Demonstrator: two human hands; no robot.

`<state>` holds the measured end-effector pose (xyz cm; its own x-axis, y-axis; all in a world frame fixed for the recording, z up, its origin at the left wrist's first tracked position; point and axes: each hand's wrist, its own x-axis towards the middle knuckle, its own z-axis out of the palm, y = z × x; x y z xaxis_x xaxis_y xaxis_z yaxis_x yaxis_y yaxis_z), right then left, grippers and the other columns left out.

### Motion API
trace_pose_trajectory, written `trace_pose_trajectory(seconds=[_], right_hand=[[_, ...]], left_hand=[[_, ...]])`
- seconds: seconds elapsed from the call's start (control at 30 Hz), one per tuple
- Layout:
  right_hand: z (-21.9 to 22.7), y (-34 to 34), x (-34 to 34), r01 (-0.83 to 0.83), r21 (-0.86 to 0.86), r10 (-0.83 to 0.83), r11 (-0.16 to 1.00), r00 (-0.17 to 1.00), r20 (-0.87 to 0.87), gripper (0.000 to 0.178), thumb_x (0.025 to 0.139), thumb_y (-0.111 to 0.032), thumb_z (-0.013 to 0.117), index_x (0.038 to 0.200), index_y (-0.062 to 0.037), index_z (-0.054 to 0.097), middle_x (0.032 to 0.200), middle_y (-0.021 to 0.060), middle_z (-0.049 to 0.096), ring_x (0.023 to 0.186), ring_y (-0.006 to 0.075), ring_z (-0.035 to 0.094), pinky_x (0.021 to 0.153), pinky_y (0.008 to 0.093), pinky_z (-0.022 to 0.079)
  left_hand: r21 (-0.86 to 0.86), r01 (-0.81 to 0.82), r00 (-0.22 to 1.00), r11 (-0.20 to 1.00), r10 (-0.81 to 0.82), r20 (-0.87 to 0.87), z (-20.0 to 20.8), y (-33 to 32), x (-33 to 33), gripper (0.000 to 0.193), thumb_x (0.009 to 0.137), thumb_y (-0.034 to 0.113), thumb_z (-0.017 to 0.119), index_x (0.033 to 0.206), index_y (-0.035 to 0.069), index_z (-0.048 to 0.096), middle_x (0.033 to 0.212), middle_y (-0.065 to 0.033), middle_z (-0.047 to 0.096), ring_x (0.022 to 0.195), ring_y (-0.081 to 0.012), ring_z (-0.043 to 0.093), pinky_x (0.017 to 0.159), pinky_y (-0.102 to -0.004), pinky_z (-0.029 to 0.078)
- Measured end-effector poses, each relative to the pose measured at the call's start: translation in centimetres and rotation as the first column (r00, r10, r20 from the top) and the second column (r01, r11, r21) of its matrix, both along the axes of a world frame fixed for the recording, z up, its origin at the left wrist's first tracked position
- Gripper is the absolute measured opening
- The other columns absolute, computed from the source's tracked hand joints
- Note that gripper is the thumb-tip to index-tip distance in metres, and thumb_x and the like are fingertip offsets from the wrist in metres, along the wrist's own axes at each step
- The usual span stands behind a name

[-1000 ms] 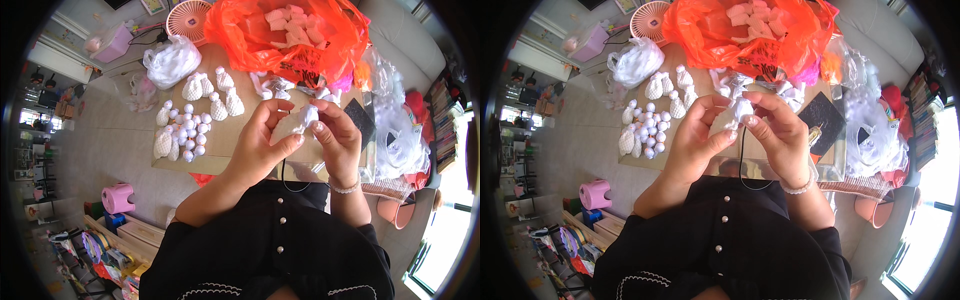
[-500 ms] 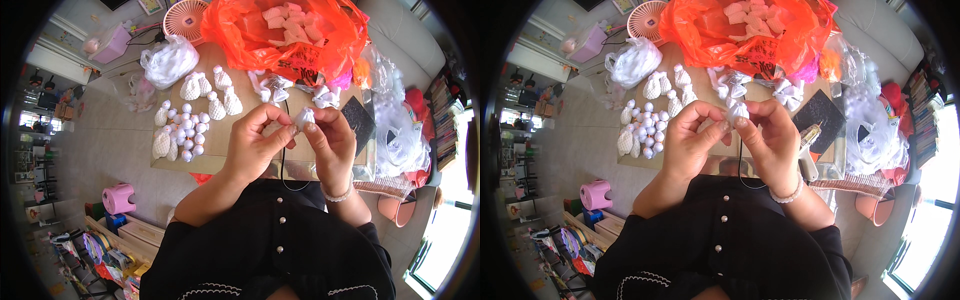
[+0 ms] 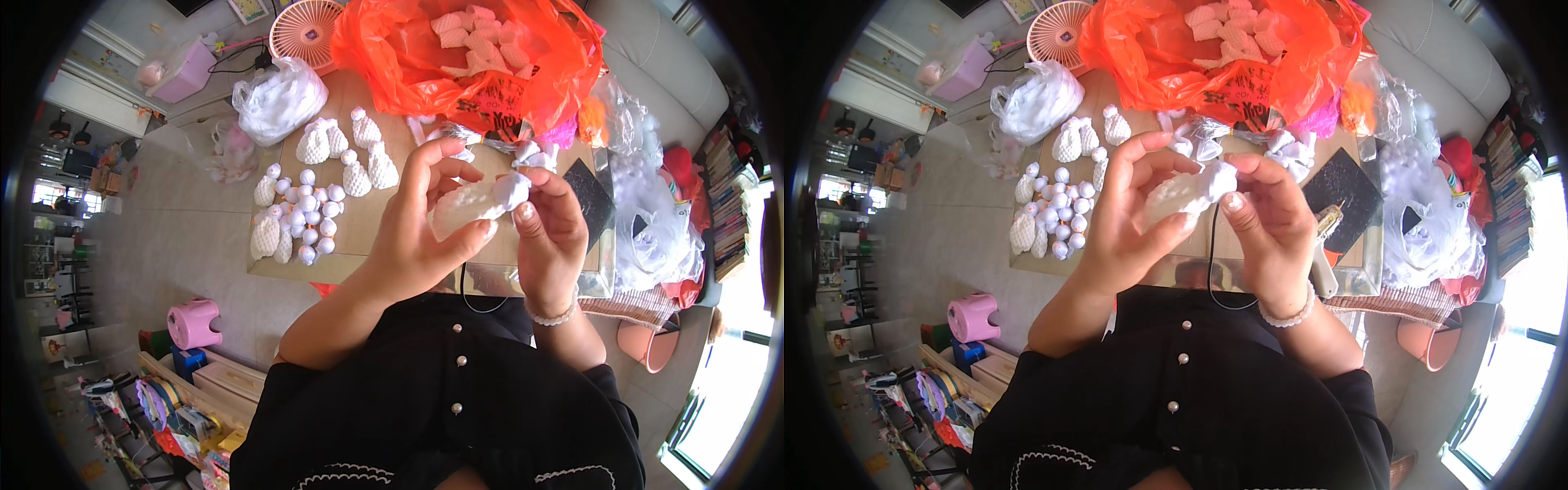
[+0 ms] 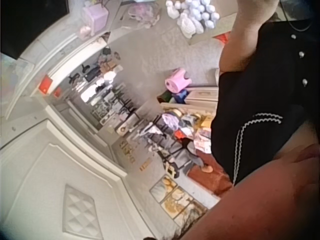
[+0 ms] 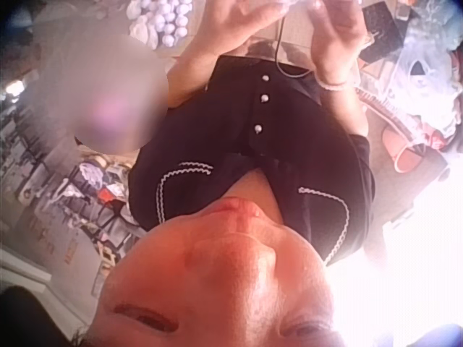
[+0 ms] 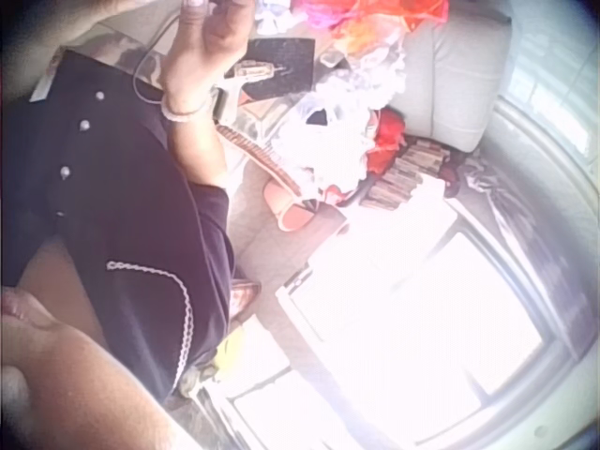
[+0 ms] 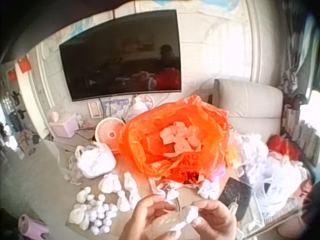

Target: The person assembles small handmade white dolls by applying hot glue to small knitted components and pressing them onto the doll bodies.

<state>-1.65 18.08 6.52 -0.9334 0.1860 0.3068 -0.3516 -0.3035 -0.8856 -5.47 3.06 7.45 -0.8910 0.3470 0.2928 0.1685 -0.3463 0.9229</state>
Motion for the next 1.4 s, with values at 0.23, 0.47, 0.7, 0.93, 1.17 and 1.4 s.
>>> trace_pose_trajectory(seconds=[0.23, 0.47, 0.7, 0.93, 1.17, 1.4], right_hand=[[-1.0, 0.8, -0.8, -0.017, 0.272, 0.068, 0.962, 0.981, -0.182, 0.039, 0.089, 0.003, 0.055, 0.128, 0.0029, 0.048, 0.119, 0.0147, 0.057, 0.112, 0.0238, 0.054, 0.099, 0.0368, 0.039], [-0.2, 0.3, -0.2, -0.082, 0.185, 0.090, 0.979, 0.995, -0.037, 0.029, 0.088, 0.007, 0.055, 0.117, 0.0044, 0.053, 0.115, 0.0115, 0.054, 0.096, 0.0166, 0.055, 0.087, 0.0281, 0.044], [-0.2, 0.2, 0.3, -0.028, 0.291, 0.049, 0.956, 0.997, -0.063, 0.027, 0.090, 0.005, 0.053, 0.117, 0.0017, 0.049, 0.113, 0.0142, 0.056, 0.098, 0.0186, 0.056, 0.086, 0.0303, 0.046], [0.0, -0.2, 0.1, 0.000, 0.297, 0.029, 0.955, 0.995, -0.096, 0.026, 0.085, 0.010, 0.054, 0.110, 0.0032, 0.052, 0.108, 0.0149, 0.059, 0.097, 0.0201, 0.057, 0.085, 0.0300, 0.046], [-0.2, 1.5, -1.3, -0.084, 0.377, 0.182, 0.923, 0.955, -0.233, 0.023, 0.090, 0.002, 0.052, 0.113, -0.0026, 0.050, 0.117, 0.0189, 0.055, 0.106, 0.0226, 0.053, 0.091, 0.0341, 0.042], [1.2, 1.2, -1.5, 0.038, 0.549, 0.078, 0.835, 0.979, -0.187, 0.026, 0.082, 0.002, 0.063, 0.107, 0.0009, 0.057, 0.109, 0.0144, 0.061, 0.094, 0.0211, 0.058, 0.083, 0.0324, 0.046]], left_hand=[[0.009, 0.137, 0.960, 0.991, -0.135, 0.246, 0.7, -0.7, 0.0, 0.038, 0.082, 0.005, 0.068, 0.115, -0.001, 0.048, 0.102, -0.0082, 0.059, 0.090, -0.0101, 0.058, 0.075, -0.0237, 0.048], [0.069, 0.113, 0.937, 0.991, -0.129, 0.324, 0.6, -0.4, 0.2, 0.031, 0.083, 0.000, 0.065, 0.110, -0.004, 0.051, 0.105, -0.0112, 0.060, 0.086, -0.0140, 0.062, 0.077, -0.0273, 0.053], [0.135, 0.108, 0.934, 0.985, -0.147, 0.326, 0.7, -0.2, 0.2, 0.031, 0.081, -0.002, 0.067, 0.107, -0.002, 0.050, 0.099, -0.0103, 0.061, 0.081, -0.0125, 0.063, 0.071, -0.0237, 0.054], [0.127, 0.142, 0.921, 0.982, -0.178, 0.347, 0.6, -0.6, 0.2, 0.038, 0.079, -0.001, 0.067, 0.112, 0.000, 0.048, 0.097, -0.0100, 0.059, 0.084, -0.0129, 0.062, 0.073, -0.0254, 0.053], [0.146, 0.177, 0.925, 0.973, -0.215, 0.314, 1.1, -1.6, -0.3, 0.035, 0.082, 0.003, 0.067, 0.112, 0.000, 0.049, 0.095, -0.0058, 0.059, 0.089, -0.0097, 0.058, 0.075, -0.0236, 0.050], [-0.064, -0.012, 0.991, 0.998, 0.021, 0.132, -0.2, -1.3, 0.1, 0.013, 0.086, 0.003, 0.065, 0.096, -0.003, 0.058, 0.086, -0.0024, 0.061, 0.078, -0.0053, 0.055, 0.068, -0.0200, 0.046]])
